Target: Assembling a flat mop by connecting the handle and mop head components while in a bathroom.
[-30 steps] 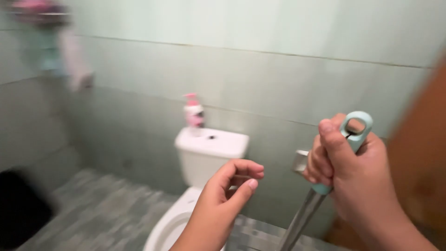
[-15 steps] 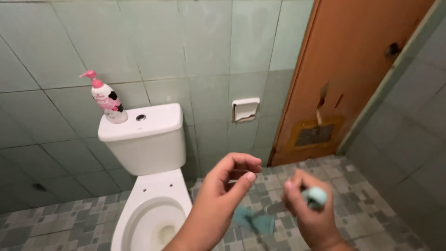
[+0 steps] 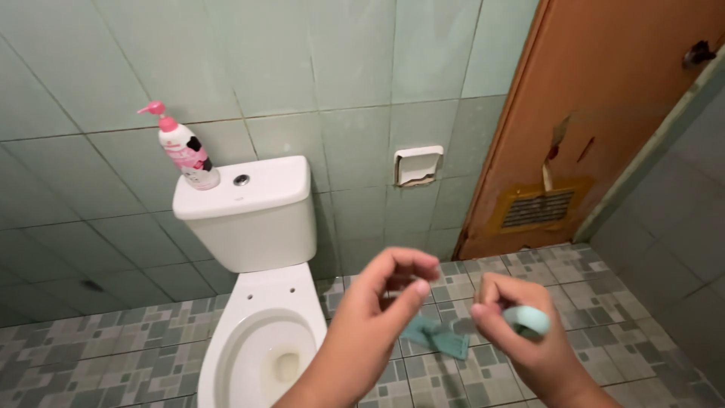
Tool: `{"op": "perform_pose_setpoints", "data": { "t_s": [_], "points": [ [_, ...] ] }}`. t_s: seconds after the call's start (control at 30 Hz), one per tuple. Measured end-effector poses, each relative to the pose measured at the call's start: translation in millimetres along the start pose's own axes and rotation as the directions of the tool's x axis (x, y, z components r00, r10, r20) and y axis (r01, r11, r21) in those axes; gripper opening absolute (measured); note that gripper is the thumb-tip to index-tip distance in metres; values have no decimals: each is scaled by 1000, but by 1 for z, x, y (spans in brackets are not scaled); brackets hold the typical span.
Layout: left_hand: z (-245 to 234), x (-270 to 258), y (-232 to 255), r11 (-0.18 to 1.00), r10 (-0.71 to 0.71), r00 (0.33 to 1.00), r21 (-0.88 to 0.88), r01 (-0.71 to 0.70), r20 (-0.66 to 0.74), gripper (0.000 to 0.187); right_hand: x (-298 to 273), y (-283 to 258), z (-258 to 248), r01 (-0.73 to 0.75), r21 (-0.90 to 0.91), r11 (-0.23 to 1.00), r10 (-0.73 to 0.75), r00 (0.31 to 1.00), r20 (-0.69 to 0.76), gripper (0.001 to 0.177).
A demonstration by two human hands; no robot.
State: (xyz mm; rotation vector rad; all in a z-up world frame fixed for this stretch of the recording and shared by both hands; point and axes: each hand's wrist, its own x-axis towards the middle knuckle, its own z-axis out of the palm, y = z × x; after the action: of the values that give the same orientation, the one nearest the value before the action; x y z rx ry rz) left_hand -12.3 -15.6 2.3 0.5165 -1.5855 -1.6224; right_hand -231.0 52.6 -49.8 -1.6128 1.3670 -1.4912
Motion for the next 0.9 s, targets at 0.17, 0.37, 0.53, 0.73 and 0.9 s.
{"op": "perform_pose_setpoints", "data": {
  "t_s": [0.17, 0.37, 0.53, 0.73, 0.9],
  "points": [
    [17, 13, -21, 992, -121, 989, -23, 123, 86, 23, 14, 40, -24, -64, -14, 998, 62, 991, -116, 27],
    [31, 33, -23, 994, -91, 989, -54, 98, 118, 24, 17, 67, -31, -36, -154, 987, 13, 989, -149, 30],
    [27, 49, -31, 991, -120, 986, -38, 125, 118, 24, 8, 32, -40, -74, 17, 997, 75, 990, -118, 29],
    [43, 68, -42, 991, -124, 984, -37, 129, 126, 23, 36, 77, -68, -27, -58, 998, 14, 978, -207, 27],
    [59, 82, -49, 996, -63, 988, -46, 70, 142, 24, 57, 54, -81, 3, 67, 998, 12, 976, -216, 27]
  ]
}}
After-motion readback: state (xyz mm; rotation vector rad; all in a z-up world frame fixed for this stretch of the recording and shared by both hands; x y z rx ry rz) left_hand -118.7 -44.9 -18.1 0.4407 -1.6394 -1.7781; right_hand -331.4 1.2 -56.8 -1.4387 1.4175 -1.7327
